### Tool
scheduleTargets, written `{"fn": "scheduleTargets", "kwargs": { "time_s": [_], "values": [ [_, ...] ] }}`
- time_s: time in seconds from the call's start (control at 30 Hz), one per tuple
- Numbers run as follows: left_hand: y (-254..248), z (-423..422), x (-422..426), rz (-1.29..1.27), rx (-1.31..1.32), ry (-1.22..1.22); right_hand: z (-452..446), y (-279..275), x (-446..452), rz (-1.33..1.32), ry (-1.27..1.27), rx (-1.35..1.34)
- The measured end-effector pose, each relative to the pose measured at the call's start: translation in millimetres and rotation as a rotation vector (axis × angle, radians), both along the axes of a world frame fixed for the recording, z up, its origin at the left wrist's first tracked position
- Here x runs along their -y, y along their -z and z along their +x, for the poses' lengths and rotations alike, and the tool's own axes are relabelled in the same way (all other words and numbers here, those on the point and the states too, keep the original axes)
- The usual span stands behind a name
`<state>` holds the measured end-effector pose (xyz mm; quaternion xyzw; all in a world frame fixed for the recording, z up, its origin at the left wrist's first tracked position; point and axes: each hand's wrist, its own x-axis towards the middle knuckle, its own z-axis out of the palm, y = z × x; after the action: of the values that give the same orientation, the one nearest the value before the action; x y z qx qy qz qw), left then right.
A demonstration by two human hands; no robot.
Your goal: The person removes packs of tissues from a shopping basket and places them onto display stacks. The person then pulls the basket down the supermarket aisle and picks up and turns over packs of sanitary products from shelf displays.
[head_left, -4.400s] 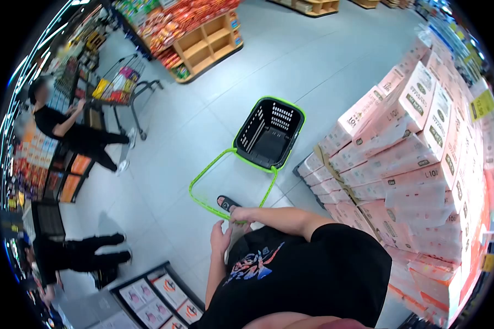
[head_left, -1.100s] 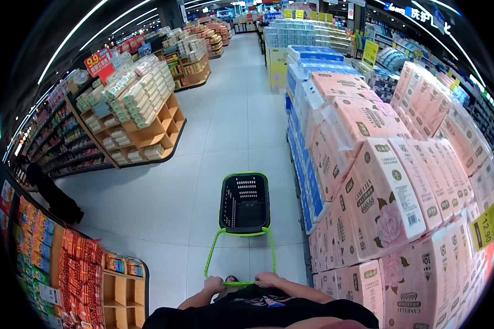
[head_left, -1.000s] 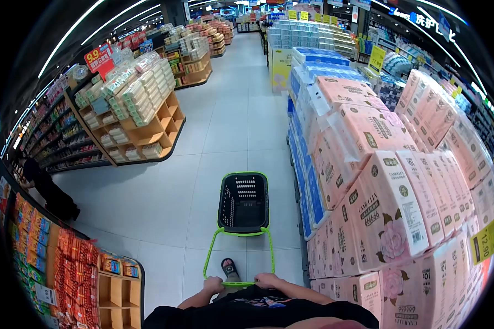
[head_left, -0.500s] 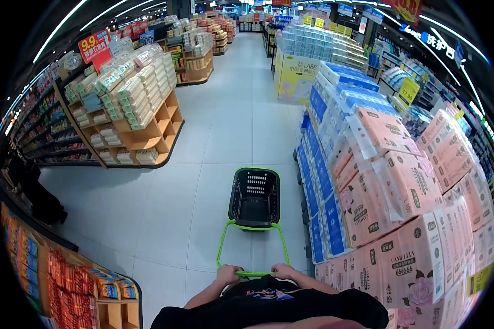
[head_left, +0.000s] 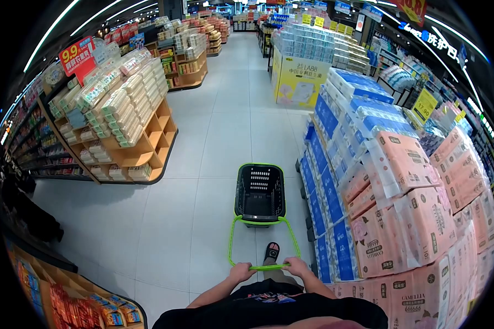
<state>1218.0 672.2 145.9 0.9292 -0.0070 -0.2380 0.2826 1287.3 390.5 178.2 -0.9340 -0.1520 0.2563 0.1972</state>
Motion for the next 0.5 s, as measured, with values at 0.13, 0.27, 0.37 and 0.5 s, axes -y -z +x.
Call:
{"fn": "scheduleTargets", "kwargs": {
  "time_s": [0.13,0.27,0.37,0.5],
  "values": [
    [4.3,70.2,5.7,-0.038,-0.046,0.168,58.6,6.2,22.4,0.074,0.009,-0.005],
    [-13.4,153.1,5.3,0.005,-0.046,0.263,133.7,5.8,26.8,0.168,0.024,0.047],
    [-27.6,216.3,20.6,0.046,-0.045,0.261,202.5,-22.7,29.0,0.178,0.017,0.049],
    [-36.6,270.3,5.6,0.091,-0.059,0.150,302.8,-50.4,13.5,0.237,0.209,0.202]
  ]
}}
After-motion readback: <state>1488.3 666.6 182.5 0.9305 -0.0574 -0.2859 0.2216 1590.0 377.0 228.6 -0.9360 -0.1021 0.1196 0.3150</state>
